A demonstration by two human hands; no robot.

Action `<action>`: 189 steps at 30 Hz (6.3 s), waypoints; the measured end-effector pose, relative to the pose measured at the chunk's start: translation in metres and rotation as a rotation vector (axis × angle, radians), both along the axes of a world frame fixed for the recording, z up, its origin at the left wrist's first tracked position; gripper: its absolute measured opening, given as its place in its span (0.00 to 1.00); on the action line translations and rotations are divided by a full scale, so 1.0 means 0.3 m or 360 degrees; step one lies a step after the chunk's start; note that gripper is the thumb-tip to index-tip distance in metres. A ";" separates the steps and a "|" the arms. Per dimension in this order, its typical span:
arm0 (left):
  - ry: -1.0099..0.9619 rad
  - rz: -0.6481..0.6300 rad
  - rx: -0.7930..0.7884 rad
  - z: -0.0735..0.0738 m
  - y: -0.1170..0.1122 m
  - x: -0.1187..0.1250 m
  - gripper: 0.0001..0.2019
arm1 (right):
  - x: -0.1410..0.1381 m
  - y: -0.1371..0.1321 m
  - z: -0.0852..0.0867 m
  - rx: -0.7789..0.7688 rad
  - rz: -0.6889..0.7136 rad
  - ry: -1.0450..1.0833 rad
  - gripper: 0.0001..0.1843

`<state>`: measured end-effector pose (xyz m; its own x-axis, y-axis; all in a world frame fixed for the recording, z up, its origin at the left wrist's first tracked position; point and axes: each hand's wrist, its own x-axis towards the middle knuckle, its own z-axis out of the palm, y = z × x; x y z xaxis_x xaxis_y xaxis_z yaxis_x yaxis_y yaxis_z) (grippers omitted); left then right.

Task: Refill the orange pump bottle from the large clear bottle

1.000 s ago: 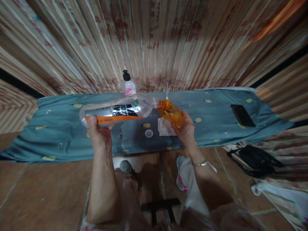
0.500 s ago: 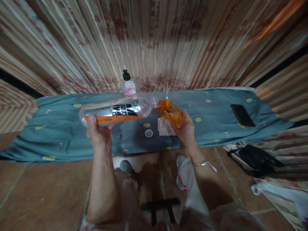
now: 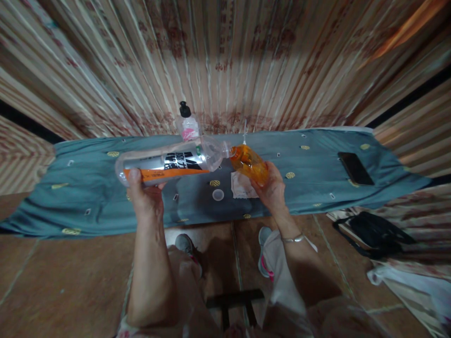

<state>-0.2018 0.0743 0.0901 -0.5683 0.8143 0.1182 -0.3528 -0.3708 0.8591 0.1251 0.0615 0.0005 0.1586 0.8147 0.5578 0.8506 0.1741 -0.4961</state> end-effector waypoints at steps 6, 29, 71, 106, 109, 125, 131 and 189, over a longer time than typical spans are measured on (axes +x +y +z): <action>0.0021 -0.0017 0.0020 0.000 0.000 0.002 0.30 | 0.008 0.003 -0.012 0.0023 0.0018 -0.0012 0.39; 0.0024 -0.0053 0.0018 -0.016 0.004 -0.020 0.27 | 0.008 0.005 -0.013 0.0005 0.0016 -0.0028 0.40; 0.0020 -0.0019 -0.0002 -0.004 -0.002 -0.007 0.26 | 0.004 0.002 0.005 0.0021 0.0030 -0.0007 0.38; 0.0174 -0.0126 0.0012 -0.023 -0.003 -0.035 0.20 | 0.004 0.003 -0.009 0.0026 0.0023 0.0005 0.39; 0.0178 -0.0117 0.0010 -0.021 -0.003 -0.034 0.20 | 0.005 0.003 -0.008 0.0007 0.0027 0.0017 0.39; 0.0209 -0.0152 0.0048 -0.025 -0.004 -0.041 0.18 | 0.003 0.003 0.004 -0.0004 0.0024 0.0036 0.39; 0.0192 -0.0127 0.0055 -0.029 -0.003 -0.043 0.19 | 0.002 0.003 -0.003 0.0004 0.0015 0.0059 0.38; -0.0054 0.0063 -0.0013 -0.001 -0.004 -0.028 0.25 | -0.020 0.022 -0.052 0.0144 0.0050 -0.0022 0.36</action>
<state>-0.2104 0.0730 0.0899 -0.6037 0.7919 0.0918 -0.3671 -0.3783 0.8497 0.1191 0.0681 -0.0152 0.1254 0.7654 0.6312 0.8508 0.2442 -0.4652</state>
